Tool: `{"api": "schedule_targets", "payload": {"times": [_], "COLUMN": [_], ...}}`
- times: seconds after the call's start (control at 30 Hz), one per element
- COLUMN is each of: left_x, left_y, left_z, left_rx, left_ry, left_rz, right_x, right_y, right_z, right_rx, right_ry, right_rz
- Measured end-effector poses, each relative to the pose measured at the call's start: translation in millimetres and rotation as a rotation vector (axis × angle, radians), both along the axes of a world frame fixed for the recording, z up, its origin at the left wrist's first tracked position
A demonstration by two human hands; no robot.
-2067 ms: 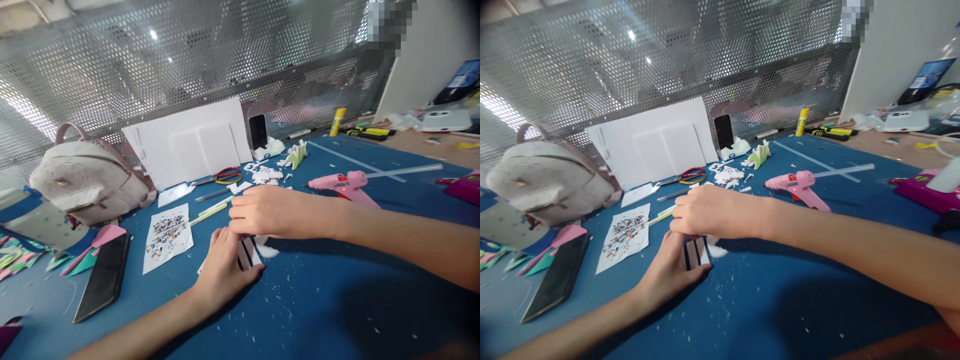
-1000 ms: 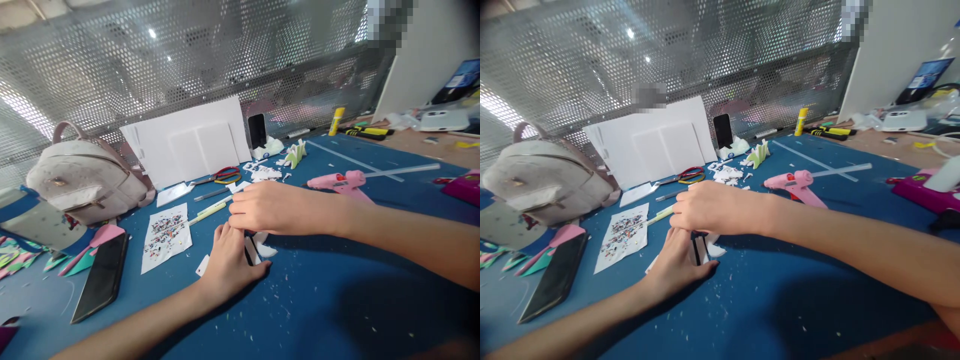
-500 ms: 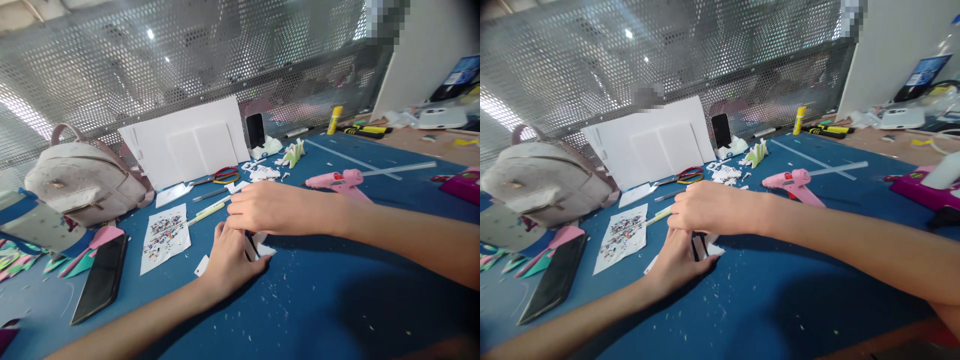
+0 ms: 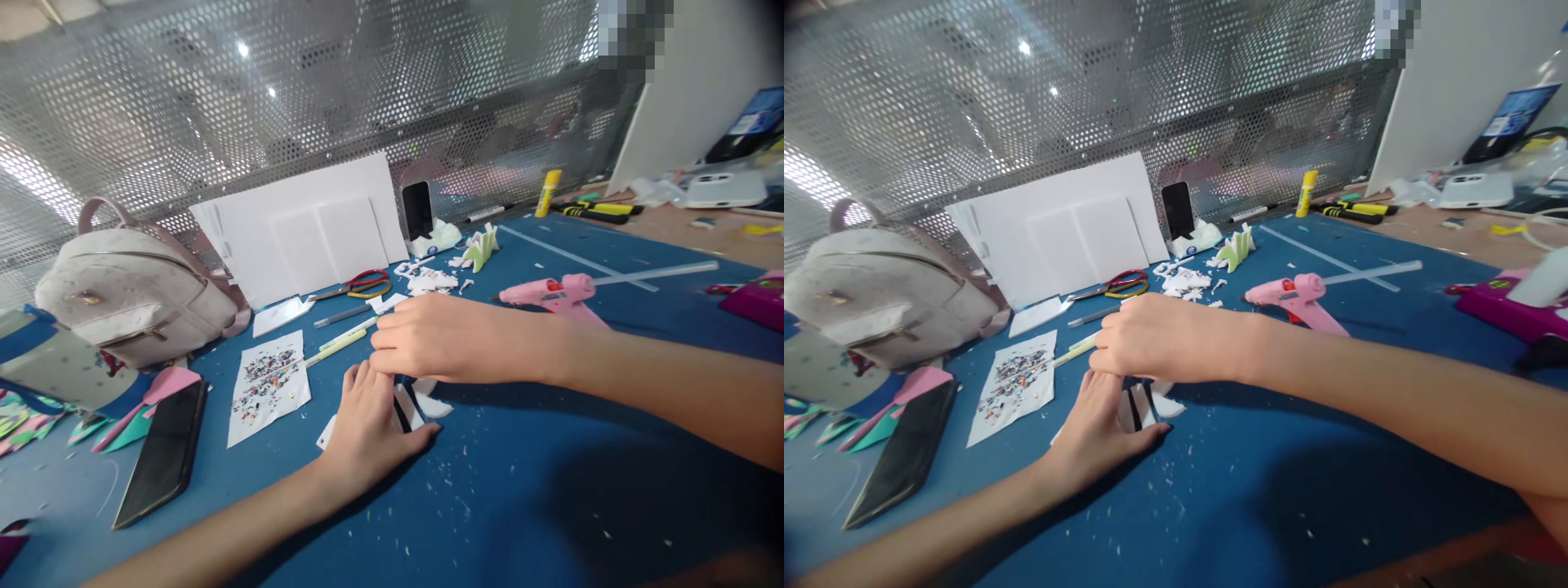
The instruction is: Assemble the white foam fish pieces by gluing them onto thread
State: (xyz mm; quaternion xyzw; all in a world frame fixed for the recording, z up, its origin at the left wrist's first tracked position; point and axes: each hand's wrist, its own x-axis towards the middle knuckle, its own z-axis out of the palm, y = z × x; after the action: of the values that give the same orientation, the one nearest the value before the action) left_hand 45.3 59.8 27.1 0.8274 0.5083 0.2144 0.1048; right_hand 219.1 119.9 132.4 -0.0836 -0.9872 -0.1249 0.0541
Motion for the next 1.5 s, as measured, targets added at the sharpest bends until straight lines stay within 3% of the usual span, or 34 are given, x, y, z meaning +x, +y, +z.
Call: {"api": "schedule_targets", "payload": {"times": [0.53, 0.83, 0.97, 1.1, 1.2, 1.33, 1.5], "left_x": [-6.8, -10.2, -22.7, -41.3, -57.1, -77.4, -98.6], "left_y": [-5.0, -7.2, -6.9, -1.4, 1.8, -1.1, -12.5], "left_z": [3.8, 6.6, 23.7, 48.4, 59.4, 61.6, 51.5], "left_rx": [-0.037, -0.064, -0.110, -0.300, -0.317, -0.277, -0.209], "left_ry": [0.034, -0.118, -0.264, -0.332, -0.373, -0.409, -0.376], "left_rz": [0.000, 0.007, 0.048, -0.010, 0.010, 0.061, 0.063], "right_x": [-1.8, -1.6, -1.6, -3.3, -5.3, -8.4, -11.2], "right_y": [-2.3, 0.3, 1.2, 2.1, 2.5, 2.8, 3.2], "right_z": [1.8, 0.4, -2.7, -4.7, -5.4, -7.9, -16.2], "right_rx": [0.016, 0.019, 0.016, 0.039, 0.009, -0.078, -0.192], "right_ry": [-0.030, -0.040, 0.015, 0.095, 0.118, 0.150, 0.191], "right_rz": [-0.020, -0.020, -0.018, -0.085, -0.105, -0.114, -0.132]}}
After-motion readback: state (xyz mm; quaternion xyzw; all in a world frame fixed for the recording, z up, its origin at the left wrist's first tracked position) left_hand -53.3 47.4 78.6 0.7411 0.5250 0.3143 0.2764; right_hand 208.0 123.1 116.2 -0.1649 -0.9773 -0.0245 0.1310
